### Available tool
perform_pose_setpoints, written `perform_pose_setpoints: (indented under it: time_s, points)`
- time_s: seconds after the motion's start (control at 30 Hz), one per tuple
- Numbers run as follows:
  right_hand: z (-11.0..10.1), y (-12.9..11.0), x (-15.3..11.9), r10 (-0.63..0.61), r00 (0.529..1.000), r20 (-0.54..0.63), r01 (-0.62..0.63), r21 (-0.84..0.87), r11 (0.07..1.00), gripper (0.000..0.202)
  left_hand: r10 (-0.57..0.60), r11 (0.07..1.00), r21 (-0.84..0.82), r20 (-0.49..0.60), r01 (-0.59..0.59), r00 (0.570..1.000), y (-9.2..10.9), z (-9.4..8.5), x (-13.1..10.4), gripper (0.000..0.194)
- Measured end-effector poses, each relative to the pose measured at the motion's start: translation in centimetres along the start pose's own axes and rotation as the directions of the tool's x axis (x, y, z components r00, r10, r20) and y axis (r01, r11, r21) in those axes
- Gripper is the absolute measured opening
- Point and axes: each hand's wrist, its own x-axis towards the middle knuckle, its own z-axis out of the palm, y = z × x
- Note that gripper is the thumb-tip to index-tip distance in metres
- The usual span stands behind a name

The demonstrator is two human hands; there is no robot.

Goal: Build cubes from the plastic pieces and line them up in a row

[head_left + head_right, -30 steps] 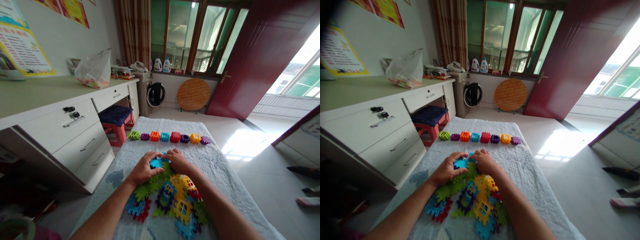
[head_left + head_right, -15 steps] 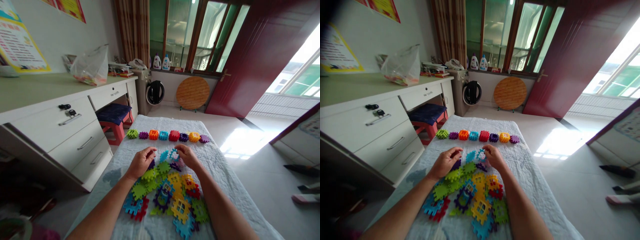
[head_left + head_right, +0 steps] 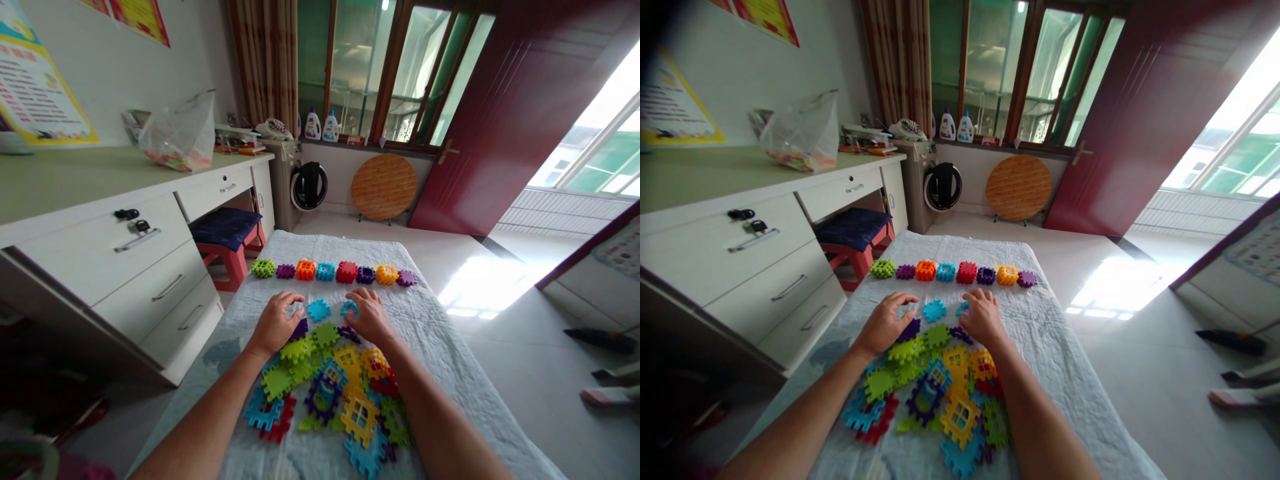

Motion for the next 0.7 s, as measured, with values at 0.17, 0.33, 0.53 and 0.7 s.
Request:
perform_pose_setpoints:
  time_s: [0.17, 0.33, 0.53, 0.7]
  points:
    - [0.7, -1.9, 0.9, -0.264, 0.959, 0.108, 0.251, 0.120, 0.961, 0.042, -0.050, 0.998, 0.041, -0.046, 0.051, 0.998, -1.4, -0.1, 0.2, 0.018]
    - [1.8, -2.2, 1.6, -0.288, 0.937, 0.196, 0.265, 0.136, 0.955, 0.027, -0.228, 0.973, -0.048, -0.039, 0.226, 0.973, -3.6, -0.8, 0.2, 0.025]
    - [1.8, -1.6, 1.2, -0.282, 0.953, 0.111, 0.269, 0.118, 0.956, 0.011, -0.321, 0.928, -0.199, 0.004, 0.315, 0.947, -4.7, -0.7, 0.2, 0.027]
    - [0.7, -1.7, 0.6, -0.168, 0.985, -0.038, 0.171, 0.331, 0.928, 0.012, -0.320, 0.925, -0.210, 0.016, 0.317, 0.947, -4.6, -0.5, 0.1, 0.027]
